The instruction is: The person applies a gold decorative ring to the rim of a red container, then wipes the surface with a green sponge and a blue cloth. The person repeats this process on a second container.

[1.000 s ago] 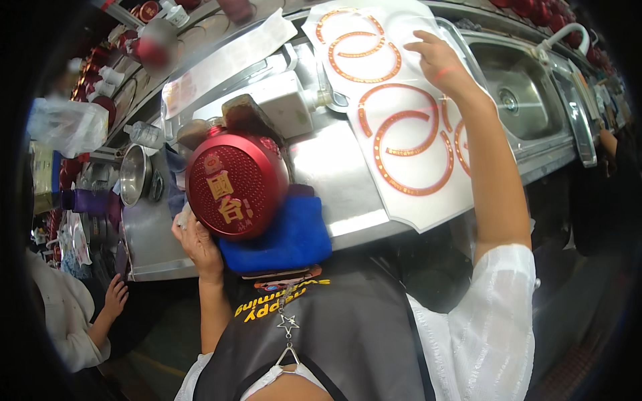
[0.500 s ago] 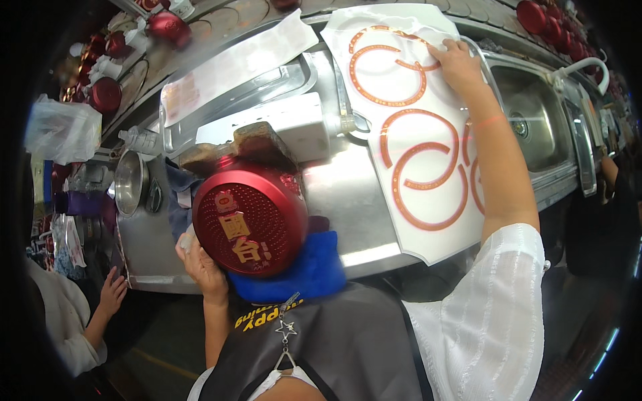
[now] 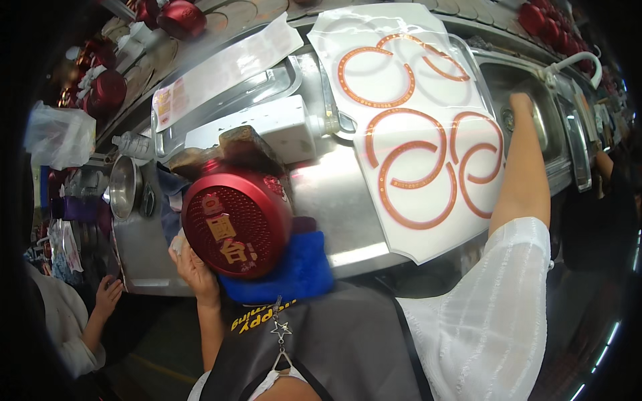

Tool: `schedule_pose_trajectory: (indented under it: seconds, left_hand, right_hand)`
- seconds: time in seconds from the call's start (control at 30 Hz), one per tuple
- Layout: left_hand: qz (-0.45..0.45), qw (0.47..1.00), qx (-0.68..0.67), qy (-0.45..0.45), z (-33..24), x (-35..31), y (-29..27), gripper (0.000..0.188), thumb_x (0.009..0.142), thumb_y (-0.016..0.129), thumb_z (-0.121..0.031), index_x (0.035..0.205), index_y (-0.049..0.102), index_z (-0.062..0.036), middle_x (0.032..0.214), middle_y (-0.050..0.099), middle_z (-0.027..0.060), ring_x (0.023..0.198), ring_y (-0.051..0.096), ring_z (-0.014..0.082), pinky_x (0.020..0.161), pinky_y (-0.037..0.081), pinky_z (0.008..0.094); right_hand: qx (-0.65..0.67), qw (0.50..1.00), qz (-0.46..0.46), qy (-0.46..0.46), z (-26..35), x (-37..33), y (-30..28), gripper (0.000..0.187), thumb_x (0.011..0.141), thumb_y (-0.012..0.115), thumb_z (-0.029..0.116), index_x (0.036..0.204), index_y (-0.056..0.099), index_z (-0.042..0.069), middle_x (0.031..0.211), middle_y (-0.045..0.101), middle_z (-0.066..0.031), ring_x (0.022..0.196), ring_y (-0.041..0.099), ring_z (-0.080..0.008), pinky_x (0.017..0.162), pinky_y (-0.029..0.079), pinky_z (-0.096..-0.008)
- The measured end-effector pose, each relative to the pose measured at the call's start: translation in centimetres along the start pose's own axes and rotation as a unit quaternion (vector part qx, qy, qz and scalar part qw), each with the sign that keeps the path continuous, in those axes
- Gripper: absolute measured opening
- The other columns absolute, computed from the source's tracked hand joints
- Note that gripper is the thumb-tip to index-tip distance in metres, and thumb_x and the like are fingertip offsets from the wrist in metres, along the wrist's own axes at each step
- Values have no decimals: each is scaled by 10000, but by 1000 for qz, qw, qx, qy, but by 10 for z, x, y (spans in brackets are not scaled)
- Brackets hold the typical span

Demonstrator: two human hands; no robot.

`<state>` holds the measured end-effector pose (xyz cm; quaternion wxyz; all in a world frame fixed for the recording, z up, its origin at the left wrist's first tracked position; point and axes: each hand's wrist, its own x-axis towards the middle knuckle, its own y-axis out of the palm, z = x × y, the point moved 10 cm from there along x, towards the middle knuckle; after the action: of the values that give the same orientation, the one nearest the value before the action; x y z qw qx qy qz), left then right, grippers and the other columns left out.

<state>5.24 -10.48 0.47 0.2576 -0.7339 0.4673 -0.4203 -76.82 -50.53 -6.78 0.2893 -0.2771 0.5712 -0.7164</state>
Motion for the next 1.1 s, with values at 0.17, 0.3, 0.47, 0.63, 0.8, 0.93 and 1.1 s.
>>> schedule_pose_trajectory:
  seconds: [0.17,0.3,0.47,0.63,0.8,0.93,1.1]
  left_hand:
    - [0,1000,5,13,-1,2,3,478,1118,417,-349,1236,683,31,1187,715,170,1171,579,389,1139,332,528]
    - [-7,1000,-5,11,-5,5,2,434,1106,453,-329,1232,693,10,1190,712,175,1164,565,407,1114,363,515]
    - [-34,999,3,1,-5,5,-3,305,1040,575,-252,1205,729,-47,1208,716,177,1166,561,405,1077,399,496]
    - [-98,995,21,-11,-2,0,-7,267,918,723,-255,1154,750,-133,1090,724,121,1132,565,384,982,432,469]
    - [-120,993,-7,-11,1,-2,-8,253,940,711,-280,1135,758,-127,1058,723,105,1113,563,378,954,444,470]
    - [-123,992,-6,-15,1,-5,-8,254,939,714,-304,1130,753,-140,989,697,107,1101,563,371,941,434,469]
    - [-129,991,-24,-11,2,-7,-8,271,913,738,-289,1125,754,-121,989,698,106,1112,568,360,933,426,467]
  right_hand:
    - [478,821,307,54,31,-47,26,285,1036,571,223,1235,710,75,1060,707,-41,911,673,-202,661,578,-415]
    - [282,855,211,-381,167,-97,-17,356,1000,634,159,1348,679,102,1221,658,-50,991,624,-150,703,546,-305]
    - [59,802,45,-593,240,-133,16,369,916,707,185,1269,718,77,1319,626,-231,1226,603,-404,1048,488,-431]
    - [82,838,53,-536,243,-84,50,223,938,744,201,1036,688,9,1023,649,-139,965,637,-293,894,498,-394]
    - [85,837,86,-533,250,-75,58,305,984,701,211,1202,688,-1,1221,644,-161,1158,611,-321,1043,458,-399]
    - [33,836,50,-545,252,-96,46,245,958,705,188,1089,707,-18,1121,666,-165,1076,632,-326,996,473,-410]
    - [57,853,56,-515,246,-104,39,204,953,699,180,1025,708,-10,1045,667,-158,1015,628,-321,957,475,-416]
